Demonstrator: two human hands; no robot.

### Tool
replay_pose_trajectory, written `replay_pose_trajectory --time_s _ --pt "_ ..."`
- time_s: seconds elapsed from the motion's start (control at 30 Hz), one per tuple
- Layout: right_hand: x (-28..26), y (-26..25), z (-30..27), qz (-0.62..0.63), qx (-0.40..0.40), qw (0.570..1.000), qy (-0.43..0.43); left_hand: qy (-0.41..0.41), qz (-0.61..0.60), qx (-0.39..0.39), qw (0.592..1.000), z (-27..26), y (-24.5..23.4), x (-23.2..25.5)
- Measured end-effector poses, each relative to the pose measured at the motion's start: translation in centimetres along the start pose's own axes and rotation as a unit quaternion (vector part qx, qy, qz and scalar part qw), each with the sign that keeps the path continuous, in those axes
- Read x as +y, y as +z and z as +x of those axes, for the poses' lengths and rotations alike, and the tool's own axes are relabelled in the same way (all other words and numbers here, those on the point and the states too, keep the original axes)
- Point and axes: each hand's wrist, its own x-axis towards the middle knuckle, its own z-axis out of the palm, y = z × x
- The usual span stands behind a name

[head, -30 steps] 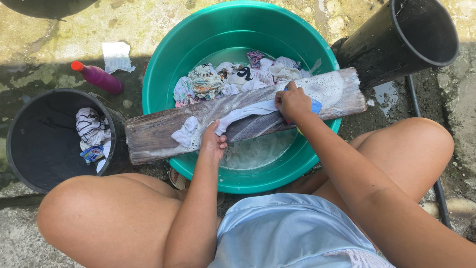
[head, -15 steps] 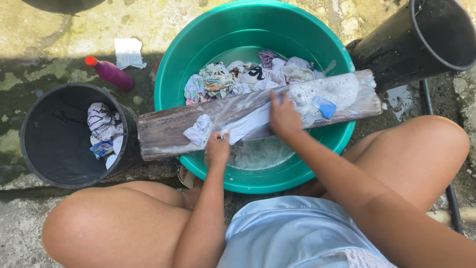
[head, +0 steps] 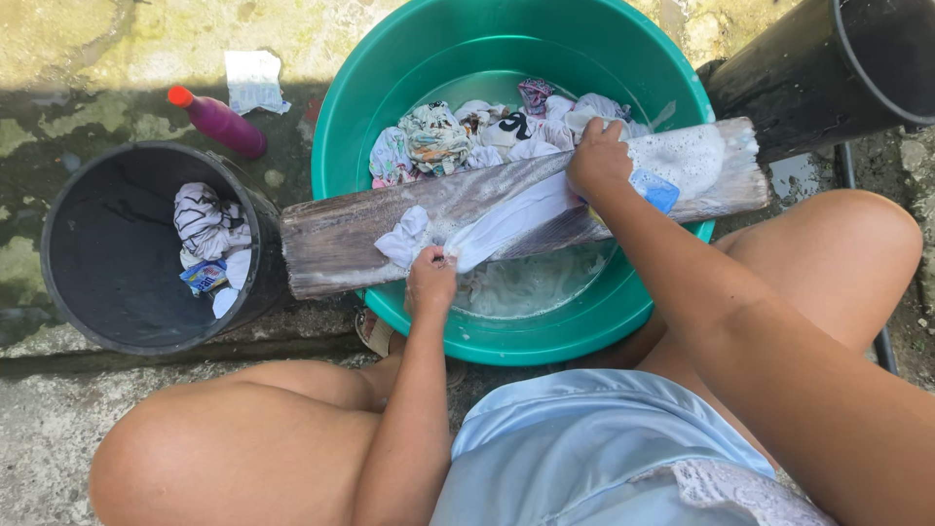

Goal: The person washes white fabric items by hand in a basin of soapy water using a bar of soap and a wooden scrubbing board.

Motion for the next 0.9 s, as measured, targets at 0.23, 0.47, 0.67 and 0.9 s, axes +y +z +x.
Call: replay_pose_trajectory --time_s 0.23,0.47,0.67,0.9 --pt "-9.5 5.8 -7.2 0.088 -0.144 0.971 -0.169 -0.015 0.004 0.008 1.0 -0.3 -0.3 0.7" --pt "-0.5 1.6 -0.2 0.13 -0.036 0.991 -0.011 -0.006 0.019 0.008 1.0 -0.5 -1.0 1.8" --pt "-5.6 6.6 -8.8 0.158 -0.137 0.966 -0.152 -0.009 0.057 0.025 0.998 -0.8 -0.9 2.2" --pt "1.1 4.2 -1.5 0.186 -0.023 0.981 0.054 -0.017 0.058 0.019 0.998 -1.4 -1.2 2.9"
